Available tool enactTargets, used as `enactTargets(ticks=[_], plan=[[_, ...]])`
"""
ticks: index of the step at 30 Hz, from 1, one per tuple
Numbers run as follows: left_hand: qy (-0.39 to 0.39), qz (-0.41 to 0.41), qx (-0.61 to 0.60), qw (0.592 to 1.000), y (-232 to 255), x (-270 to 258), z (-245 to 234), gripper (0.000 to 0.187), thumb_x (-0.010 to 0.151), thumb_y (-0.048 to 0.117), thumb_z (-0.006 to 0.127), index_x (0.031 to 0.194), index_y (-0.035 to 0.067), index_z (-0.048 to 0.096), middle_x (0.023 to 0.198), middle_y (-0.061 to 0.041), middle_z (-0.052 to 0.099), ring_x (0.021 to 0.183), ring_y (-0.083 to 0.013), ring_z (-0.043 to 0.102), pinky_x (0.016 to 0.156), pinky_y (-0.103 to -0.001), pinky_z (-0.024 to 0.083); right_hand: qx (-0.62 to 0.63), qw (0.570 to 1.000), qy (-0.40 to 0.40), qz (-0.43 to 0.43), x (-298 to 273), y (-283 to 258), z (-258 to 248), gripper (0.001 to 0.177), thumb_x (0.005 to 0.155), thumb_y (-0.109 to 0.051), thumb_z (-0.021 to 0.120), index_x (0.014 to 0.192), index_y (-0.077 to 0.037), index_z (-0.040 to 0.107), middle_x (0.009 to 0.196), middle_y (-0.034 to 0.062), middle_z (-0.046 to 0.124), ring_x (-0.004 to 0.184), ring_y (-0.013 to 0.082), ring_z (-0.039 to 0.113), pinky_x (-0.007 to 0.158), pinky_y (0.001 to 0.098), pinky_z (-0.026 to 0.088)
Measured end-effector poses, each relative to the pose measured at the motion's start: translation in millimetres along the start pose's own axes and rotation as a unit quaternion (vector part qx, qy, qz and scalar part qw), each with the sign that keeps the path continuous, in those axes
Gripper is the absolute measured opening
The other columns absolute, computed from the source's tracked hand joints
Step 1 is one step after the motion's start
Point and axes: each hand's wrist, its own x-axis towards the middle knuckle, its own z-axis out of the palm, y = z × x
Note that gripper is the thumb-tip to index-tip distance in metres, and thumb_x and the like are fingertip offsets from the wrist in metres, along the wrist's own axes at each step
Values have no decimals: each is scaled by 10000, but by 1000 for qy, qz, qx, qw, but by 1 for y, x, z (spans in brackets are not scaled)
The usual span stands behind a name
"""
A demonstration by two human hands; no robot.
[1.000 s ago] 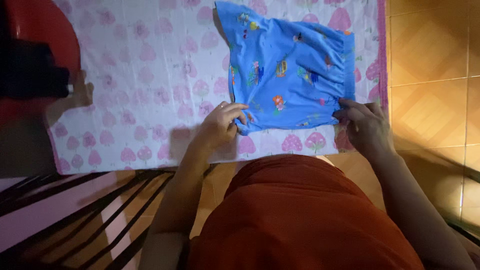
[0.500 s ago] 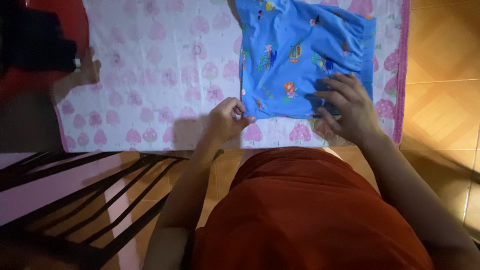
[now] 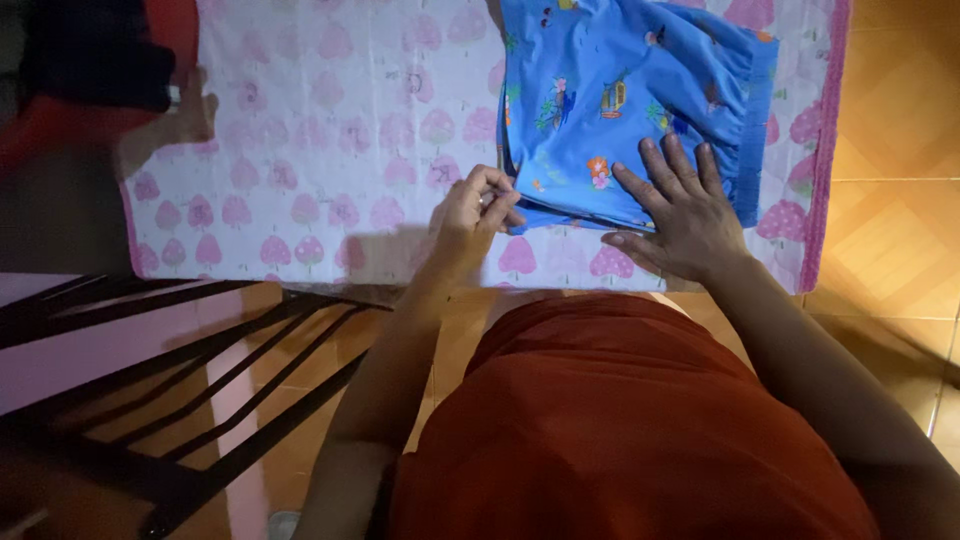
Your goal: The person folds a black garment and a blue patterned garment on a table. They smooth and align each item, fold them into compact rectangles, and place them aside on the table.
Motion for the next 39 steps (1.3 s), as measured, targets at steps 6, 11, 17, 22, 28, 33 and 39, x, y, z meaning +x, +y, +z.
enactTargets(ticks=[6,11,17,22,28,33,39], plan=[[47,164,206,964,-22,-9,-11,249,926,67,766,1079,63,569,936,-76,694,819,-113,727,668,-225,640,-38,999,-6,4,1,2,5,846,913,-750,442,1598,-258,382,1670,171,309,1570,389,195,1246,643,121],[31,78,236,968,-28,-21,-24,352,828,119,854,1072,42,613,866,-56,714,759,-106,717,637,-241,611,-36,999,-6,2,-1,3,6,864,886,-754,464,1602,-281,364,1670,157,303,1574,383,196,1255,633,121],[49,142,320,935,-19,-29,-4,381,733,242,946,900,23,683,853,-98,697,699,-152,663,594,-265,548,-44,999,-14,15,2,1,6,889,846,-763,493,1595,-309,341,1669,154,286,1556,384,177,1243,621,110],[115,158,220,956,-16,-21,14,249,843,176,866,906,8,693,842,-103,693,686,-126,672,567,-236,549,-38,999,-11,14,1,-1,3,856,872,-714,511,1602,-297,355,1671,160,302,1562,394,201,1245,620,123],[75,113,86,987,-18,-10,19,155,986,43,710,981,-22,569,723,-107,681,598,-119,698,479,-238,494,-37,999,5,9,1,-2,3,835,881,-692,529,1596,-285,386,1663,172,332,1557,407,237,1246,626,144],[53,26,41,997,-31,-17,16,190,1008,44,653,1053,-35,487,819,-138,667,632,-143,711,524,-267,613,-44,999,10,3,-1,0,4,817,906,-681,519,1608,-284,388,1672,172,342,1573,408,245,1265,621,150],[5,138,141,980,-37,-27,17,607,814,216,832,1247,-39,492,1016,-203,576,819,-214,713,652,-304,669,-37,999,10,12,0,2,9,801,902,-677,550,1589,-292,407,1663,184,349,1560,413,254,1259,613,147]])
